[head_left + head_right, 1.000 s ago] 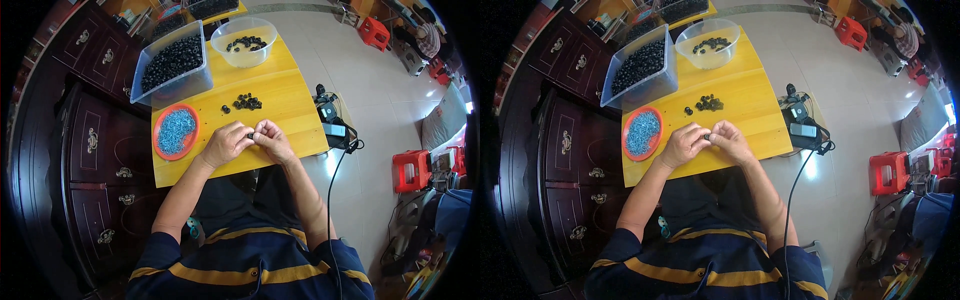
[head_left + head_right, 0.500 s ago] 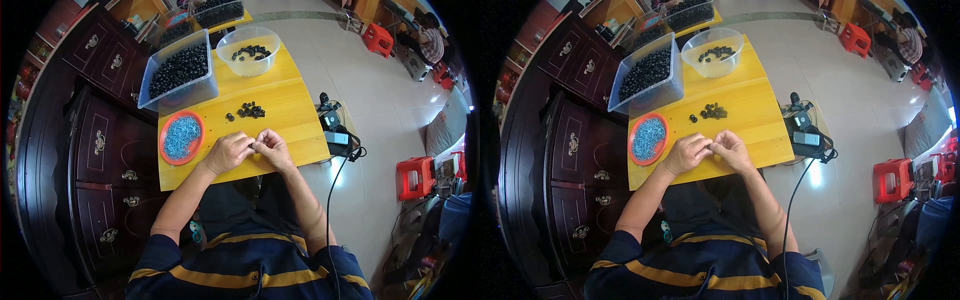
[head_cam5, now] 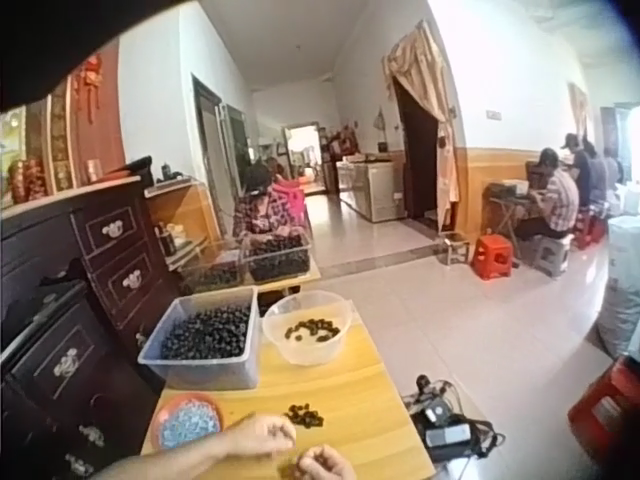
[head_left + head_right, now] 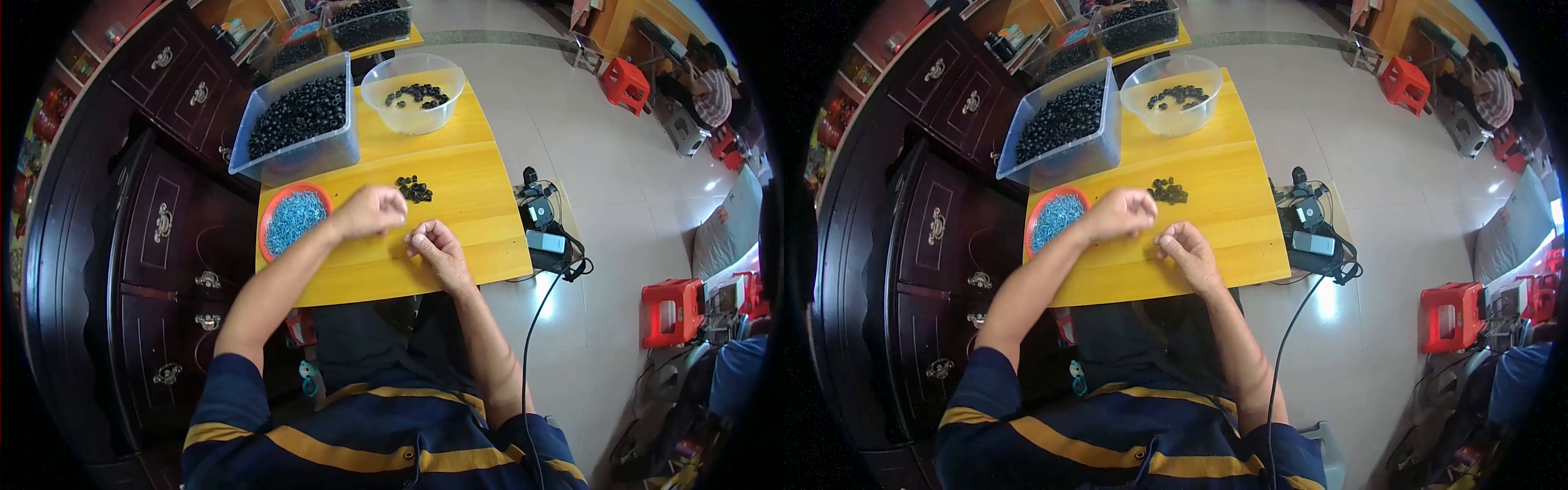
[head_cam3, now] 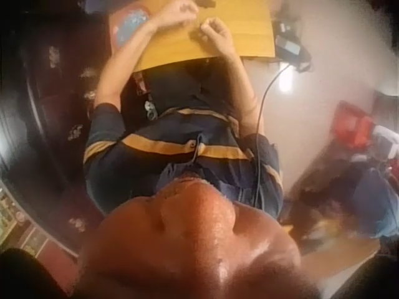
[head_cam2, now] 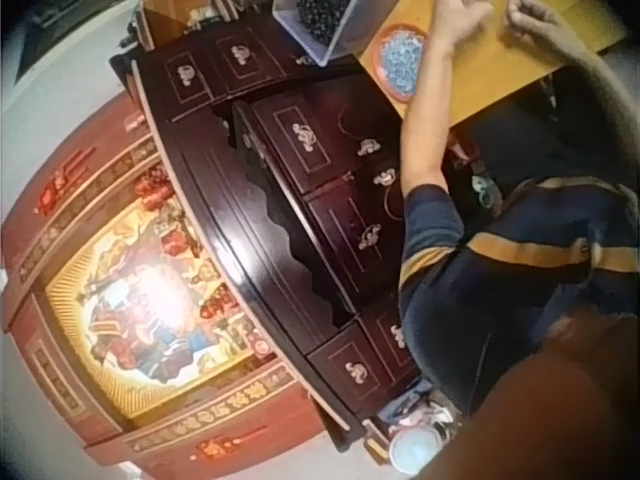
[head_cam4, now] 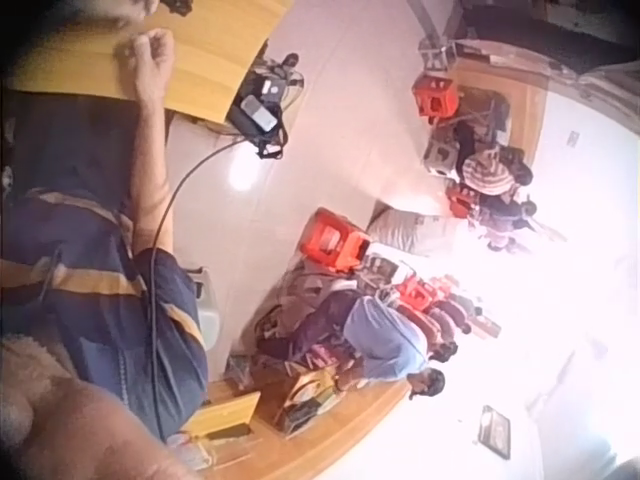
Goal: The person assembles small components by picking up wire pieces from a dish and inserting them into black plastic caps by hand.
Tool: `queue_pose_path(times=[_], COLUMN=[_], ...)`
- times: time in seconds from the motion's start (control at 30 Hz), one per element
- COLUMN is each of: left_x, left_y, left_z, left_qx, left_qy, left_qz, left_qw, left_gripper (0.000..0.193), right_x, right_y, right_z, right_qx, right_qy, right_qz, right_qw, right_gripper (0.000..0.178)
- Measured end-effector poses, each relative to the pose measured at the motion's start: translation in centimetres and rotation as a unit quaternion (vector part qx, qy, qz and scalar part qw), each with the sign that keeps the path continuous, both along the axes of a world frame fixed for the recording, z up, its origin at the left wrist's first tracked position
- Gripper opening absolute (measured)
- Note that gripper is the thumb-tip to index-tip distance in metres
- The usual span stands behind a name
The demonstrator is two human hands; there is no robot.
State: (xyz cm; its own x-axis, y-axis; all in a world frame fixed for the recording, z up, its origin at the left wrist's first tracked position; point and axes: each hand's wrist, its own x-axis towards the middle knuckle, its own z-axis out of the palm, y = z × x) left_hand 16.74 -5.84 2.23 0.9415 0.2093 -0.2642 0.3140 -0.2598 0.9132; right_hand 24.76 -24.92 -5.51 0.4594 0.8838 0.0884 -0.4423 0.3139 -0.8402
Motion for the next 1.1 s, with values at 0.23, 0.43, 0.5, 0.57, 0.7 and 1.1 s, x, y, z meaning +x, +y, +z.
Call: queue_pose_path(times=[0.23, 0.43, 0.5, 0.57, 0.7, 1.1], left_x=[5.6, -2.3, -6.3, -10.2, -15.9, -18.5], left_y=[2.9, 1.9, 3.0, 3.4, 3.2, 3.2], left_z=[4.6, 2.5, 1.1, 0.8, -0.8, -2.7], left_qx=[-0.001, 0.075, 0.144, 0.212, 0.336, 0.479], left_qy=[-0.183, -0.14, -0.144, -0.132, -0.08, -0.018], left_qz=[0.229, 0.22, 0.252, 0.259, 0.285, 0.236], left_qw=[0.956, 0.962, 0.946, 0.933, 0.894, 0.845], left_gripper=[0.031, 0.014, 0.012, 0.011, 0.008, 0.007], right_x=[-0.2, -0.1, -0.1, -0.2, -0.5, 1.9], right_y=[0.3, 0.3, 0.3, 0.4, 1.5, 7.5], right_z=[0.2, -0.3, 0.0, 0.2, 0.4, 2.2], right_qx=[-0.016, -0.008, -0.014, -0.021, -0.075, -0.179], right_qy=[-0.002, 0.018, 0.015, 0.017, -0.005, -0.609], right_qz=[0.014, 0.015, 0.007, 0.009, -0.006, -0.258], right_qw=[1.0, 1.0, 1.0, 1.0, 0.997, 0.728], right_gripper=[0.009, 0.007, 0.006, 0.006, 0.005, 0.018])
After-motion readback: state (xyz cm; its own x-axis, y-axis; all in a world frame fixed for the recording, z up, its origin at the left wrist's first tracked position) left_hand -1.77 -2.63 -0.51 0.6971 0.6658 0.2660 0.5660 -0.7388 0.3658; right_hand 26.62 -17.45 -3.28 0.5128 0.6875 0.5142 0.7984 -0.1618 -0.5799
